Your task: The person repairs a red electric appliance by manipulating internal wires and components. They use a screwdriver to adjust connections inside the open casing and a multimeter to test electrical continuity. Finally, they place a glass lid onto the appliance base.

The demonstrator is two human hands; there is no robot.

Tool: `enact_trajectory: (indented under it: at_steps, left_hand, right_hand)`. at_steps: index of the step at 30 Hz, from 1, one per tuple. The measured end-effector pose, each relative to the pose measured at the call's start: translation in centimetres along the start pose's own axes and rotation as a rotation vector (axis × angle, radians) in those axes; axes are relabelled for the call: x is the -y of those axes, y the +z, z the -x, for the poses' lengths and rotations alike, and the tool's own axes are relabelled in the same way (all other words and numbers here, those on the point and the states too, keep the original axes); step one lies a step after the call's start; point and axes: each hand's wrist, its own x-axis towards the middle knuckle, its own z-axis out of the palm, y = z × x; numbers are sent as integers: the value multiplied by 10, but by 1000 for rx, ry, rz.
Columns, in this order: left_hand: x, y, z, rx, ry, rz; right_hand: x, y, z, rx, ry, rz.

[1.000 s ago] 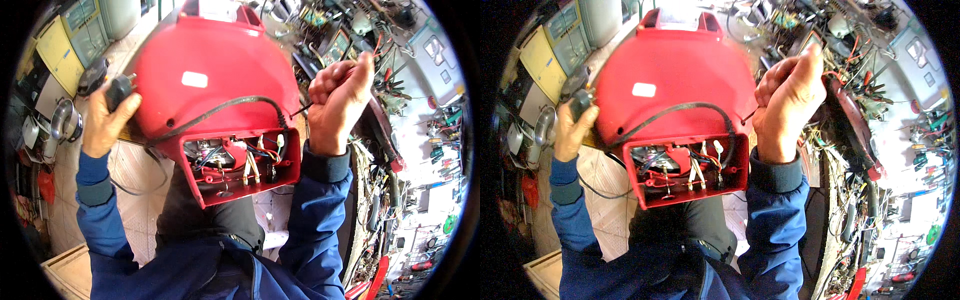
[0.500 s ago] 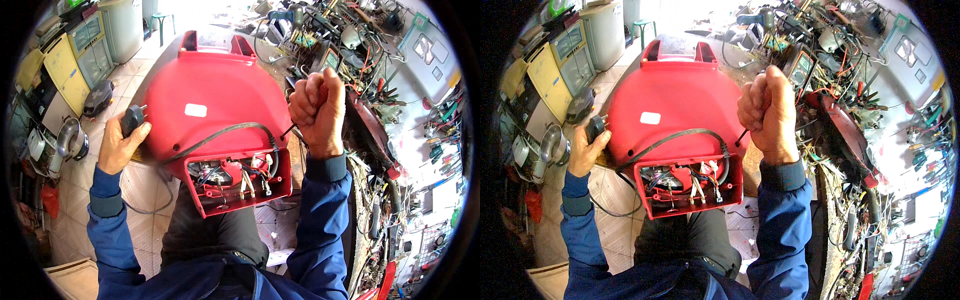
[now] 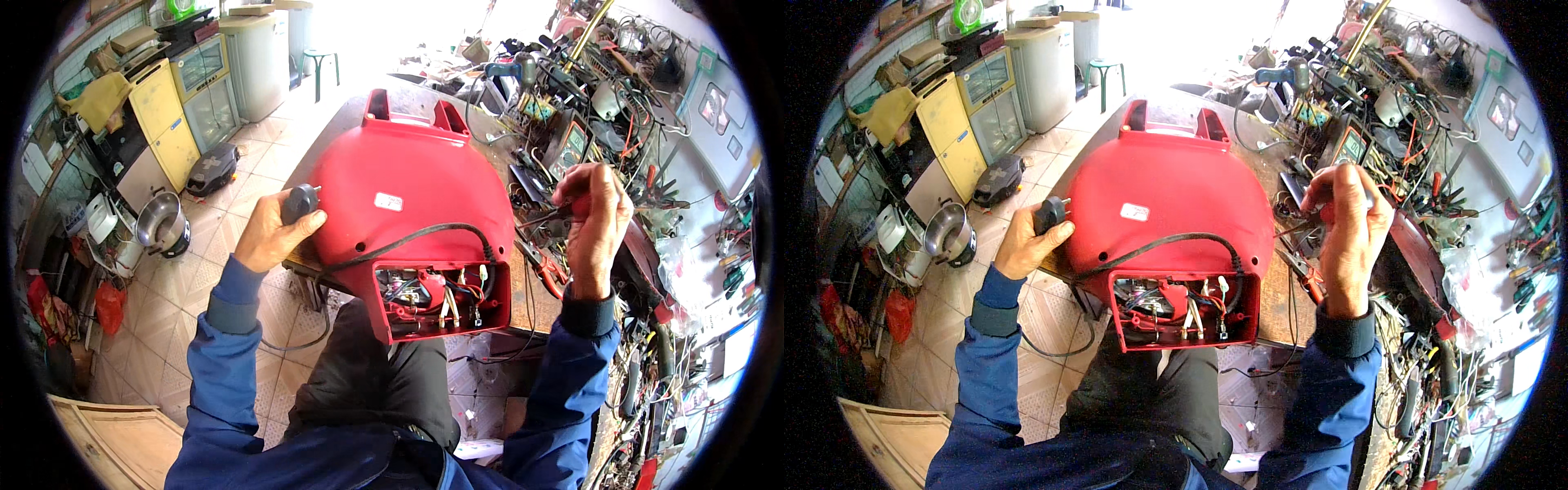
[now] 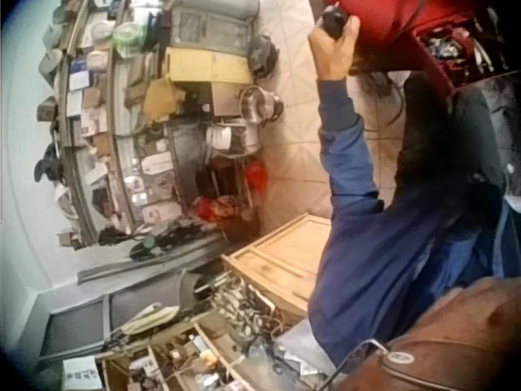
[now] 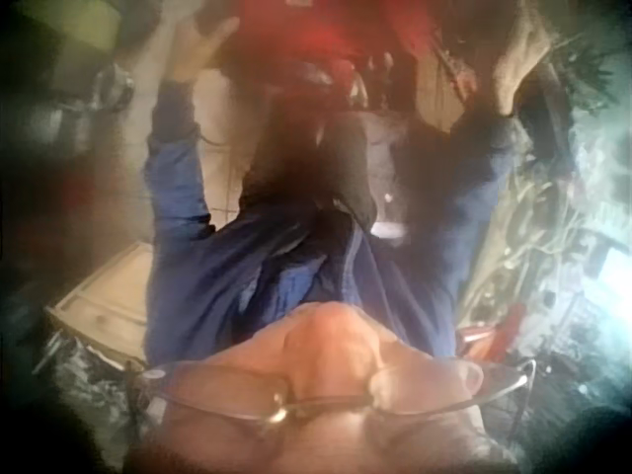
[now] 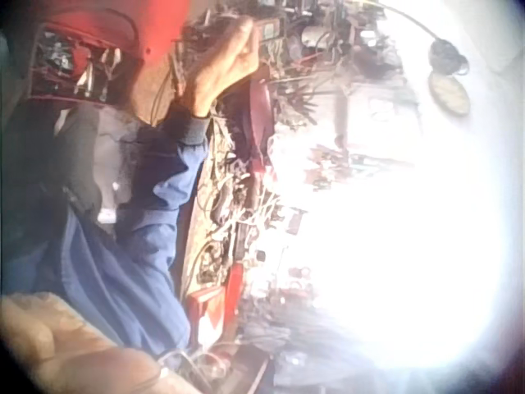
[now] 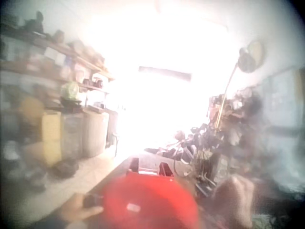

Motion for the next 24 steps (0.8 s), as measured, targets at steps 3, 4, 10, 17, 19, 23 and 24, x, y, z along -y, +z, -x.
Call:
enact_trajectory:
  at_steps: [3, 4, 10, 17, 19, 23, 24]
  left_hand:
    - [-5, -1, 1, -2, 44, 20]
    - [-4, 2, 1, -25, 75, 38]
    - [10, 3, 0, -84, 85, 75]
    - [-12, 4, 40, -135, -69, 340]
    - [-19, 15, 67, -128, -74, 424]
    - [-20, 44, 137, -20, -168, 576]
    - [-20, 57, 150, 1, -153, 589]
  right_hand:
    - [-10, -32, 2, 68, -204, 711]
    - [-24, -42, 3, 89, -427, 941]
    - [-70, -74, 54, 150, -278, 1104]
    - [-60, -78, 86, 377, -50, 1197]
    - [-50, -82, 94, 429, 30, 1181]
    - [-30, -76, 119, 291, 11, 1097]
    - [-30, -77, 130, 192, -88, 1040]
